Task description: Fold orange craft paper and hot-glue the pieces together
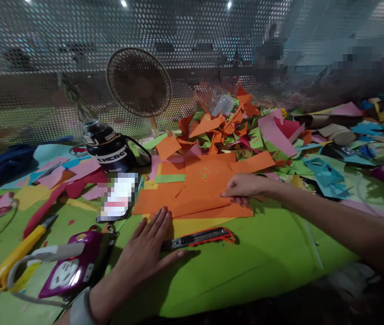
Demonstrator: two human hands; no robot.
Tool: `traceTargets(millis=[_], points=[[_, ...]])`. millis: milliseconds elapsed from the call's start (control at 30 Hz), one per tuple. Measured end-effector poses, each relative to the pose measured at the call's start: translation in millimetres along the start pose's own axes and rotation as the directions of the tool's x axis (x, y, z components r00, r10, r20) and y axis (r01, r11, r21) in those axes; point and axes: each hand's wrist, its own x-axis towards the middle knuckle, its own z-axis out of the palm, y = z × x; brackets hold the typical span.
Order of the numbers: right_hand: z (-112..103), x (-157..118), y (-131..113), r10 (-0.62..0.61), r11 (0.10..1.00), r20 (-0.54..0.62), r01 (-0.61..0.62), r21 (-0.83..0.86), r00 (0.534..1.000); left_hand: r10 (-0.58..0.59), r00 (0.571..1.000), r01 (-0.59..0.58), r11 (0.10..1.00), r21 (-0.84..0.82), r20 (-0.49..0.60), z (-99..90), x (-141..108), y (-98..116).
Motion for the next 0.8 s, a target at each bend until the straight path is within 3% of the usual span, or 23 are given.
traceTargets(millis=[167,267,367,433,500,533,667,800], points=[[31,40,-25,-0.032,0.999,0.170,0.035,-0.015,0.985,-0.044,0.978,0.053,0.998,-0.043,0.204,-36.4,19,3],[40,56,-26,-0.020,0.998,0.218,0.031,-0.048,0.976,-0.099,0.977,0.114,0.991,-0.072,0.190,-56.7,34,3],[41,61,-25,-0.007,0.997,0.237,0.026,-0.078,0.971,-0.158,0.972,0.185,0.972,-0.144,0.176,-64.6,54,4],[41,60,-26,0.003,0.996,0.233,0.018,-0.088,0.972,-0.248,0.925,0.327,0.906,-0.270,0.289,-62.7,70,8],[41,59,-27,0.012,0.996,0.221,0.009,-0.090,0.975,-0.260,0.798,0.542,0.704,-0.458,0.544,-57.0,86,13],[42,58,-27,0.015,0.996,0.216,0.004,-0.088,0.976,-0.236,0.767,0.578,0.657,-0.483,0.597,-53.5,93,15],[44,58,-28,0.027,0.997,0.210,-0.011,-0.073,0.977,-0.196,0.699,0.650,0.575,-0.497,0.688,-41.4,109,16],[45,60,-28,0.031,0.998,0.215,-0.019,-0.061,0.976,-0.159,0.664,0.692,0.500,-0.521,0.730,-37.7,111,7]])
